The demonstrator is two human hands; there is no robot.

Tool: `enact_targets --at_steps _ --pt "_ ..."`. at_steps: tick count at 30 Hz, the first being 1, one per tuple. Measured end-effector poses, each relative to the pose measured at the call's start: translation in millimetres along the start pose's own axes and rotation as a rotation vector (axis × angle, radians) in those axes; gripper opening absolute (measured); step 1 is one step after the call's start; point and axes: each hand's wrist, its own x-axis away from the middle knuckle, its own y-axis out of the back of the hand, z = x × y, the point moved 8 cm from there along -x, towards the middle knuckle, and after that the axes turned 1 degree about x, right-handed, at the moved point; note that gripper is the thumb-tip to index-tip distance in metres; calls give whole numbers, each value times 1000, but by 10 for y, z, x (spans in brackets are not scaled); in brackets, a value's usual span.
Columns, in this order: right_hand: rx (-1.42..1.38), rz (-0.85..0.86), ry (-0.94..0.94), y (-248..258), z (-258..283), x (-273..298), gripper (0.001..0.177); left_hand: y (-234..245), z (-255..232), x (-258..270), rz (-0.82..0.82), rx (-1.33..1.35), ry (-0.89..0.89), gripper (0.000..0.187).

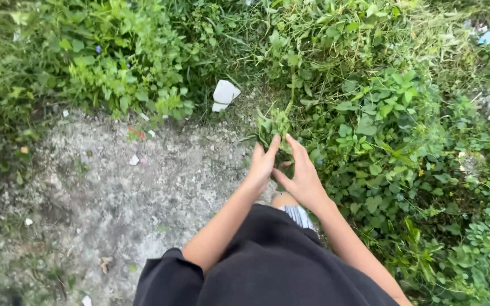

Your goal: Picking weeds and small plants from a grassy outdoor area by hand.

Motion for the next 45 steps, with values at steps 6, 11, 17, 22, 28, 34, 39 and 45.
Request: enact_targets --at_steps 6,11,17,22,28,34,39,45 --pt "-13 -138 -50 -12 -521 -738 74 22 100 -811 25 -48 126 43" --pt "-118 -204 -205 144 -1149 -1500 67 -324 -218 -1518 136 -167 205 51" --pt "-216 -353 -327 790 -1954 -2807 65 -1075 -811 -2864 208 -291 296 61" --pt "-236 -567 -263 1739 -2498 -4034 73 -1733 -1265 -3776 390 -518 108 89" --pt "146 -704 -370 2404 -2632 -4510 89 -1813 -1136 -4562 289 -432 153 96" --pt "106 -729 -186 1780 -1731 -4392 51 -1871 -442 -4690 353 -53 642 94" --pt "260 -747 -367 1249 -2247 -4043 47 -2298 -1069 -4110 737 -114 991 100" --pt "-32 -1007 -808 1033 -2386 -3267 48 -1952 -868 -4440 696 189 1290 97"
